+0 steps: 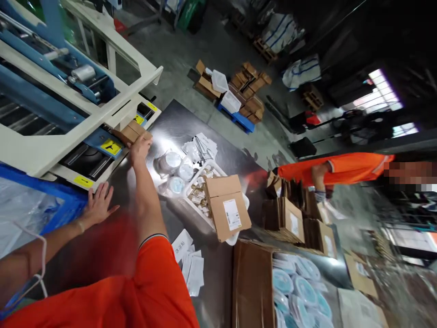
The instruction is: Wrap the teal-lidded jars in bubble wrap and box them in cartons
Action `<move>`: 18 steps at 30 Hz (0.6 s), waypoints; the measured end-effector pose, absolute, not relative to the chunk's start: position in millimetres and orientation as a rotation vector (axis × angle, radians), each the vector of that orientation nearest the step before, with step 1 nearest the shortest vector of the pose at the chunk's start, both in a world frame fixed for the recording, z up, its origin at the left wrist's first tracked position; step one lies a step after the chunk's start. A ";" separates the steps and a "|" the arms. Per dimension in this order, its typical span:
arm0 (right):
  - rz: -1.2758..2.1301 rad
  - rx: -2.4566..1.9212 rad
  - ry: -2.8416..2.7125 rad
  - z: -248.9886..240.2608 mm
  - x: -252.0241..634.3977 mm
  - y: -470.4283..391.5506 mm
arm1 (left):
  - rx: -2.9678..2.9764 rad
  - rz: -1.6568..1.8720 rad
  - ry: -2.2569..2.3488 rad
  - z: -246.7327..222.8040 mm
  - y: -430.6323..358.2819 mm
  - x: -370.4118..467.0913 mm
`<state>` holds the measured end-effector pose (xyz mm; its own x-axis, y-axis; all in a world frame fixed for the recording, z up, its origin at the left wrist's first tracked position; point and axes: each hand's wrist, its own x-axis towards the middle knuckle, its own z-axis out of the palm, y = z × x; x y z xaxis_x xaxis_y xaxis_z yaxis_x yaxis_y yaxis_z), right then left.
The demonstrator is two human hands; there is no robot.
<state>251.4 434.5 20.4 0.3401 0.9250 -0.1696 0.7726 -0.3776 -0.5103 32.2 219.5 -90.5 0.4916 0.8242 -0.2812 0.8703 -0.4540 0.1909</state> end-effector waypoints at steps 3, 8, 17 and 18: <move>0.713 -2.135 -1.587 27.0 232.9 472.9 | 2.439 -0.223 1.428 -87.3 221.5 27.1; 0.514 -1.893 -1.987 33.8 232.3 415.2 | 2.389 -0.185 1.445 -68.6 222.7 26.5; 0.233 -2.793 -1.364 93.6 363.9 96.7 | 2.376 -0.286 1.466 -39.8 235.5 29.8; 0.177 -2.892 -1.225 101.1 385.5 76.6 | 2.366 -0.338 1.456 -38.6 239.9 28.5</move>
<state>385.5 76.6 101.1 0.6905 0.7156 -0.1053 0.7161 -0.6968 -0.0399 28.5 239.9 -38.6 0.4460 0.8135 -0.3732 0.8947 -0.4161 0.1624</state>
